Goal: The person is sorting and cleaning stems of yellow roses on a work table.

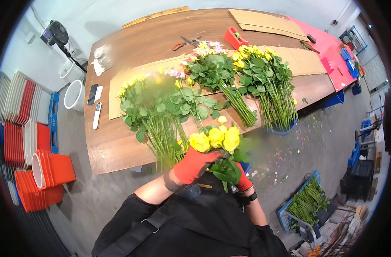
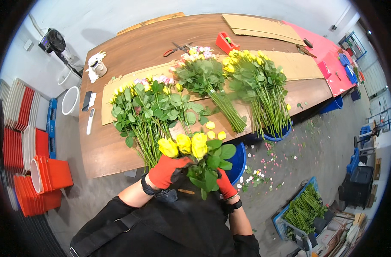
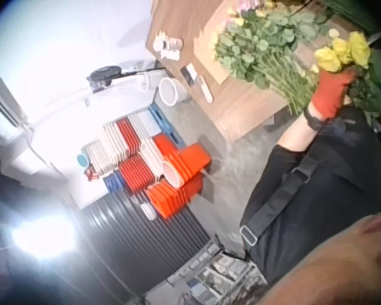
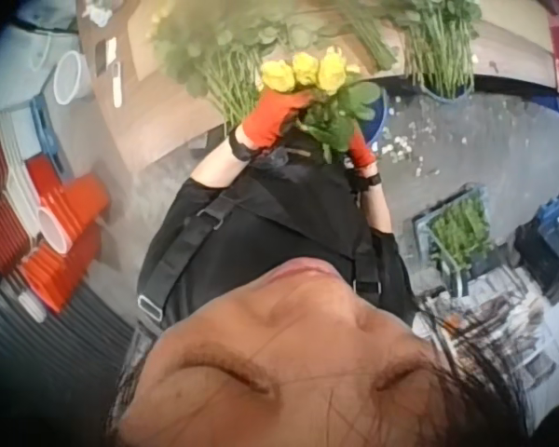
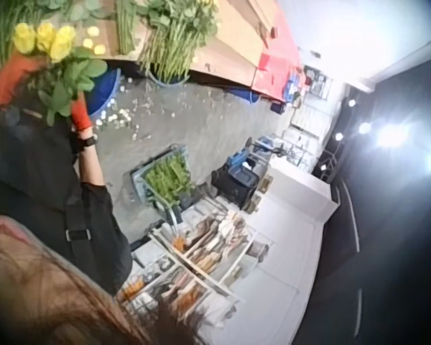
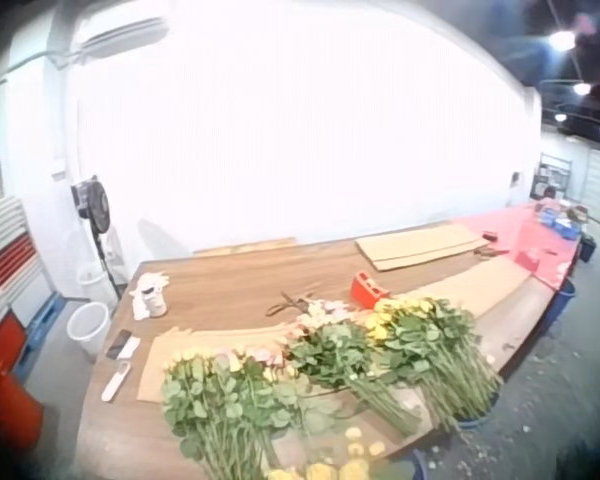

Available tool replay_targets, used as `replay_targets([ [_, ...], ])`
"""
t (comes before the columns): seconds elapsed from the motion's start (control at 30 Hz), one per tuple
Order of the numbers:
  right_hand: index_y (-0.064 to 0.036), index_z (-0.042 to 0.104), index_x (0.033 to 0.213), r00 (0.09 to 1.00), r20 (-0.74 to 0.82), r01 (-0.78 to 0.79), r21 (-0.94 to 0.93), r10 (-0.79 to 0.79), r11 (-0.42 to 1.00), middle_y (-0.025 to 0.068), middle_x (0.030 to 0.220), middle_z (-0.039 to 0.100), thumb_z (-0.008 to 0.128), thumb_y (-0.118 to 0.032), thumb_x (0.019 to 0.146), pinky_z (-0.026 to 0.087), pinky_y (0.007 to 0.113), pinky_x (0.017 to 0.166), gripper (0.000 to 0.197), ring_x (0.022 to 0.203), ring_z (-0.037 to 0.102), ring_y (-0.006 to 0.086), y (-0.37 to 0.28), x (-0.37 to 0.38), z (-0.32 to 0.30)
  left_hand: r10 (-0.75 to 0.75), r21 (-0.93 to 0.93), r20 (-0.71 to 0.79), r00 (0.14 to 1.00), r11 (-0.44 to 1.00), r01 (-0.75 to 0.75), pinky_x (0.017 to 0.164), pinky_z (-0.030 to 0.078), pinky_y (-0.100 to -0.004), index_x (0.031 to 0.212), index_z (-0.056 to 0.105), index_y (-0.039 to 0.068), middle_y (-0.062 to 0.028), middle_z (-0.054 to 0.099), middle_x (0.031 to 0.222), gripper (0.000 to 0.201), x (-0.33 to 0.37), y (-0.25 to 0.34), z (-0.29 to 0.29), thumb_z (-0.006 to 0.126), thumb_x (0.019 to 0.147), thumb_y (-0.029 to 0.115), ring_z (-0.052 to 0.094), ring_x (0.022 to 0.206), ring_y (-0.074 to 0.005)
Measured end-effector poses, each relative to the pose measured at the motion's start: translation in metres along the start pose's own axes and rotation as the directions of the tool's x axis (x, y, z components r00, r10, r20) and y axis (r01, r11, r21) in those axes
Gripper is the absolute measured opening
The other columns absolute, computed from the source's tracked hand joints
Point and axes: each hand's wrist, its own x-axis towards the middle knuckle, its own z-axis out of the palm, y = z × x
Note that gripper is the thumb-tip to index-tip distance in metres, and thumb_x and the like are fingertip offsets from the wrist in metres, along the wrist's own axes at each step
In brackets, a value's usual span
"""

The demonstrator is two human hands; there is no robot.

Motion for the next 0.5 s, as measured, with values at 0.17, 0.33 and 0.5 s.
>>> replay_targets([
  [0.17, -0.0028, 0.049, 0.151, 0.998, -0.062, -0.028, 0.081, 0.033, 0.996, 0.0090, 0.151, 0.054, 0.073, -0.016, 0.095, 0.039, 0.036, 0.116, 0.063, 0.138, 0.050, 0.0189, -0.101, -0.006, 0.029, 0.044, 0.049, -0.157, 0.987, 0.998, -0.037, 0.099, 0.051, -0.0364, 0.128, 0.066, 0.001, -0.0058, 0.070, 0.125, 0.033, 0.009, -0.009, -0.009, 0.065, 0.095, 0.001, 0.065, 0.115, -0.0180],
  [0.33, 0.0018, 0.063, 0.133, 0.769, -0.313, 0.358, -0.512, -0.558, 0.781, 0.0125, 0.136, 0.063, 0.055, -0.013, 0.090, 0.042, 0.039, 0.112, 0.046, 0.129, 0.058, 0.0258, -0.200, 0.020, 0.017, 0.261, 0.236, -0.341, 0.903, 0.954, -0.186, 0.093, 0.053, -0.0343, 0.111, 0.073, 0.000, -0.0076, 0.072, 0.113, 0.019, 0.036, -0.043, -0.025, 0.068, 0.092, -0.002, 0.068, 0.102, -0.0215],
  [0.5, 0.0019, 0.069, 0.121, 0.619, -0.399, 0.442, -0.535, -0.676, 0.720, 0.0165, 0.128, 0.066, 0.059, -0.013, 0.085, 0.047, 0.038, 0.104, 0.040, 0.123, 0.060, 0.0277, -0.256, 0.025, 0.051, 0.128, 0.307, -0.257, 0.958, 0.951, -0.045, 0.094, 0.054, -0.0343, 0.128, 0.063, 0.001, -0.0054, 0.070, 0.117, 0.047, 0.038, -0.037, -0.035, 0.078, 0.084, -0.003, 0.067, 0.106, -0.0164],
])
